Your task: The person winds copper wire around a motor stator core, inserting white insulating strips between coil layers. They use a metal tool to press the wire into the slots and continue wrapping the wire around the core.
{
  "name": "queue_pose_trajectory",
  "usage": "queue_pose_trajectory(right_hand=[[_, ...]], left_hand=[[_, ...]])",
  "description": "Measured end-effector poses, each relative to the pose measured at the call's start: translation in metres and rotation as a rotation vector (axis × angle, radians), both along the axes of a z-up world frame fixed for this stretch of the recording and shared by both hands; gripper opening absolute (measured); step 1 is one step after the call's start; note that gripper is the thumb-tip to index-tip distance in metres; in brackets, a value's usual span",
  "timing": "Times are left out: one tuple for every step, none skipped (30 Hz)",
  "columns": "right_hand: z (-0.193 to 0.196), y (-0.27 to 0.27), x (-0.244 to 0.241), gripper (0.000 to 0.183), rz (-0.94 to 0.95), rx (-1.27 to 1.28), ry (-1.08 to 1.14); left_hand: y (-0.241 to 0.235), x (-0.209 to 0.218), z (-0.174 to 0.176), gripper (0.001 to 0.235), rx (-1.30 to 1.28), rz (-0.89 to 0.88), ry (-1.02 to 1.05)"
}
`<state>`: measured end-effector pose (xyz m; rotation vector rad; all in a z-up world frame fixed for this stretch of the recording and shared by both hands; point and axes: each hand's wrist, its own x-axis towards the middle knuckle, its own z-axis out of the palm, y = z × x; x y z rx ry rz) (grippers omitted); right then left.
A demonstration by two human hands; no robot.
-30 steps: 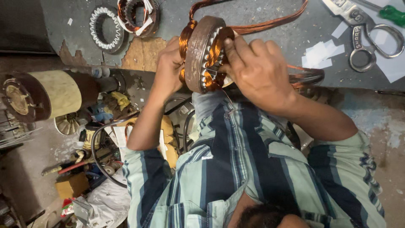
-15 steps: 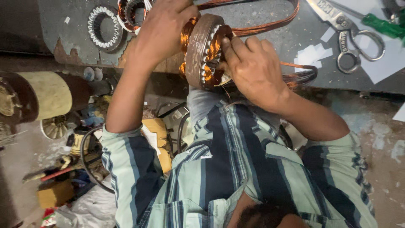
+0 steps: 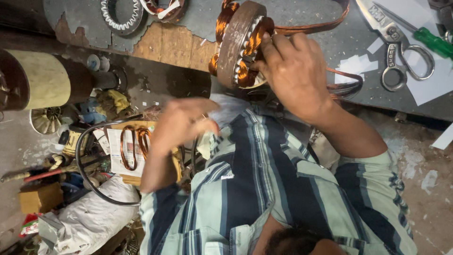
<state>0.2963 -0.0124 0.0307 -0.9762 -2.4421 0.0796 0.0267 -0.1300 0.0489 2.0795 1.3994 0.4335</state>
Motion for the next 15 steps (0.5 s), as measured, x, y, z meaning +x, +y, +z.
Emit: queue_pose_trajectory(right_hand=[[-0.001,0.0,0.0,0.049,0.004,0.0,0.008],[-0.001,0.0,0.0,0.048,0.008,0.0,0.016],[0.0,0.0,0.0,0.047,0.02,-0.009,0.008],[0.002,0.0,0.001,0.045,0.031,-0.018,0.0],[0.005,0.0,0.004,0.044,0.033,-0.029,-0.012],[0.008,0.0,0.007,0.042,0.036,-0.024,0.004],[0.011,0.0,0.012,0.04,0.035,-0.018,0.016],[0.015,-0.001,0.017,0.039,0.035,-0.012,0.027],[0.019,-0.003,0.025,0.039,0.023,-0.045,0.055],[0.024,-0.005,0.035,0.038,0.011,-0.076,0.082],[0.026,-0.006,0.045,0.038,0.003,-0.101,0.107],[0.026,-0.003,0.052,0.035,-0.003,-0.117,0.113],[0.024,-0.004,0.06,0.032,-0.013,-0.138,0.116],[0.019,-0.005,0.067,0.03,-0.024,-0.16,0.12],[0.013,-0.007,0.073,0.024,-0.063,-0.198,0.164]], left_hand=[[0.001,-0.01,0.004,0.041,-0.045,0.113,0.098],[0.001,-0.017,0.014,0.041,0.014,0.123,0.2],[0.0,-0.023,0.026,0.041,0.075,0.136,0.301],[-0.004,-0.024,0.043,0.039,0.15,0.123,0.374],[-0.008,-0.02,0.06,0.037,0.224,0.102,0.442],[-0.014,-0.015,0.082,0.033,0.301,0.07,0.293],[-0.016,-0.005,0.098,0.028,0.377,0.037,0.138],[-0.006,0.013,0.097,0.017,0.387,-0.264,-0.288],[0.003,0.034,0.091,0.008,0.381,-0.564,-0.719],[0.013,0.055,0.08,0.014,0.409,-0.497,-0.626],[0.025,0.079,0.061,0.021,0.444,-0.428,-0.534],[0.037,0.102,0.038,0.028,0.477,-0.357,-0.443],[0.047,0.123,0.013,0.035,0.501,-0.285,-0.358],[0.057,0.138,-0.01,0.042,0.523,-0.212,-0.273],[0.068,0.148,-0.03,0.045,0.596,-0.103,-0.124]])
